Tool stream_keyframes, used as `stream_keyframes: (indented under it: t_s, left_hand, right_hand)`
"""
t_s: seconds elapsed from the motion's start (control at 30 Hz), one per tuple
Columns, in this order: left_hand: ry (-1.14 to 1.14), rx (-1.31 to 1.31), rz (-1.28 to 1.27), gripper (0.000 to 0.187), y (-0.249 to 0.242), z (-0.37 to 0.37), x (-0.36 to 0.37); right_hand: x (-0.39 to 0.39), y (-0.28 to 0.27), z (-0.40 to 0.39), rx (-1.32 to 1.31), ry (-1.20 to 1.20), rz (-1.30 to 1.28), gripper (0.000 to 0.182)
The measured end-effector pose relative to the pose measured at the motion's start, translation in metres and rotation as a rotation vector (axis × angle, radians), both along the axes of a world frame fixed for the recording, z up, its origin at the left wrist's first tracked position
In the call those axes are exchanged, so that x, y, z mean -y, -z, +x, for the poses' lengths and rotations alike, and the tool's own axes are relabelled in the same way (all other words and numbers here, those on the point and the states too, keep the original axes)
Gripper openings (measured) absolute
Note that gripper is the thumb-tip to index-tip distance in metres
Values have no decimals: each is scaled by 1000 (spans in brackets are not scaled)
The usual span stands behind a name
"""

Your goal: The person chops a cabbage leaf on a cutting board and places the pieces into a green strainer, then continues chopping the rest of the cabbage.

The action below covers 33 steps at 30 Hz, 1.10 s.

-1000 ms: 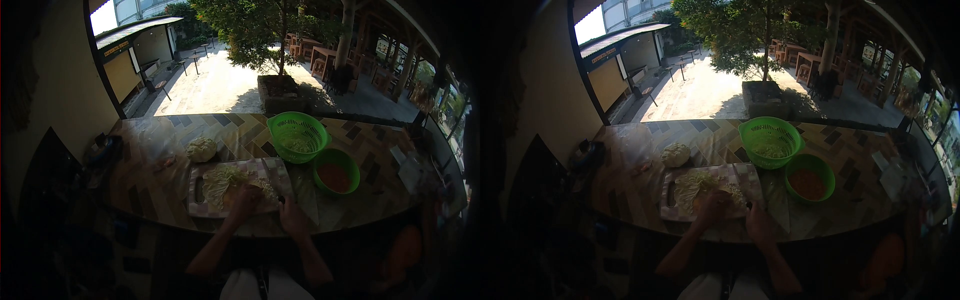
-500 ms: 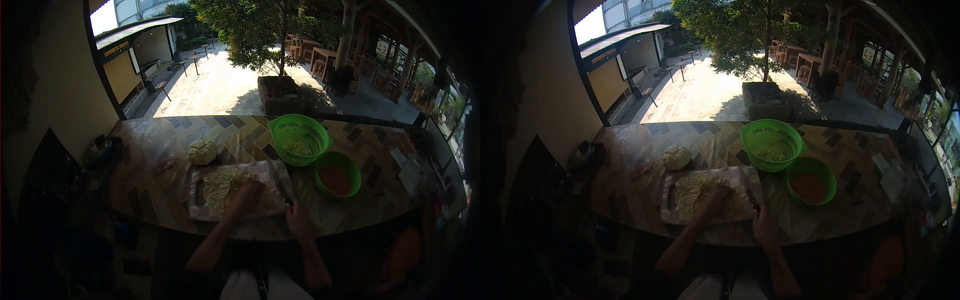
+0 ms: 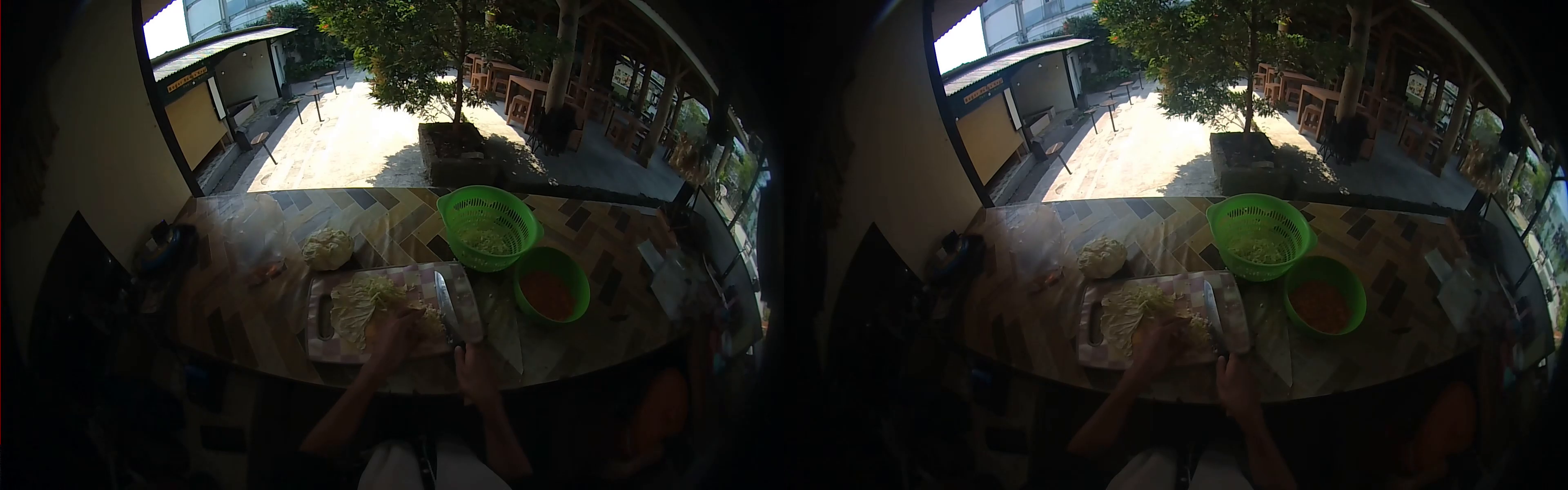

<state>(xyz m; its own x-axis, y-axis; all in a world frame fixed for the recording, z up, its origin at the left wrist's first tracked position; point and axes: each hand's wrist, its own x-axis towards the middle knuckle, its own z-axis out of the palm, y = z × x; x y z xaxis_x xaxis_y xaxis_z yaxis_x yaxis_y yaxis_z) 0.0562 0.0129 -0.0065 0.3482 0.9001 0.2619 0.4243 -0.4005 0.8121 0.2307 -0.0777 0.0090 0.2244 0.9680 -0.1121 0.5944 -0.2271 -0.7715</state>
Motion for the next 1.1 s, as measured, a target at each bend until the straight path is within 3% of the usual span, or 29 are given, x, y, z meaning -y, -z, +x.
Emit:
stream_keyframes:
  t_s: [0.13, 0.23, 0.33, 0.43, 0.53, 0.77, 1.1]
  left_hand:
    - [-38, -26, 172, 33, 6, 7, -1]
    - [-39, 71, 15, 34, 2, 12, 1]
    - [-60, 96, 16, 32, 7, 15, 0]
    - [-63, 151, 3, 31, 1, 15, 2]
    - [-83, 203, 40, 31, -5, 18, 1]
    - [-105, 239, 41, 31, -28, 29, -4]
    - [-66, 333, 152, 26, -83, 66, -40]
  right_hand:
    - [-3, 7, -8, 6, -22, -22, 44]
    - [-5, 14, -10, -118, -26, -37, 42]
    - [-11, 44, -7, -106, -19, -4, 40]
    - [-6, 15, -10, -467, 20, -156, 31]
    - [-9, 29, -8, -460, -4, -113, 29]
    - [-16, 4, 3, -513, -11, -67, 29]
    - [-43, -87, 51, -647, -74, -131, 32]
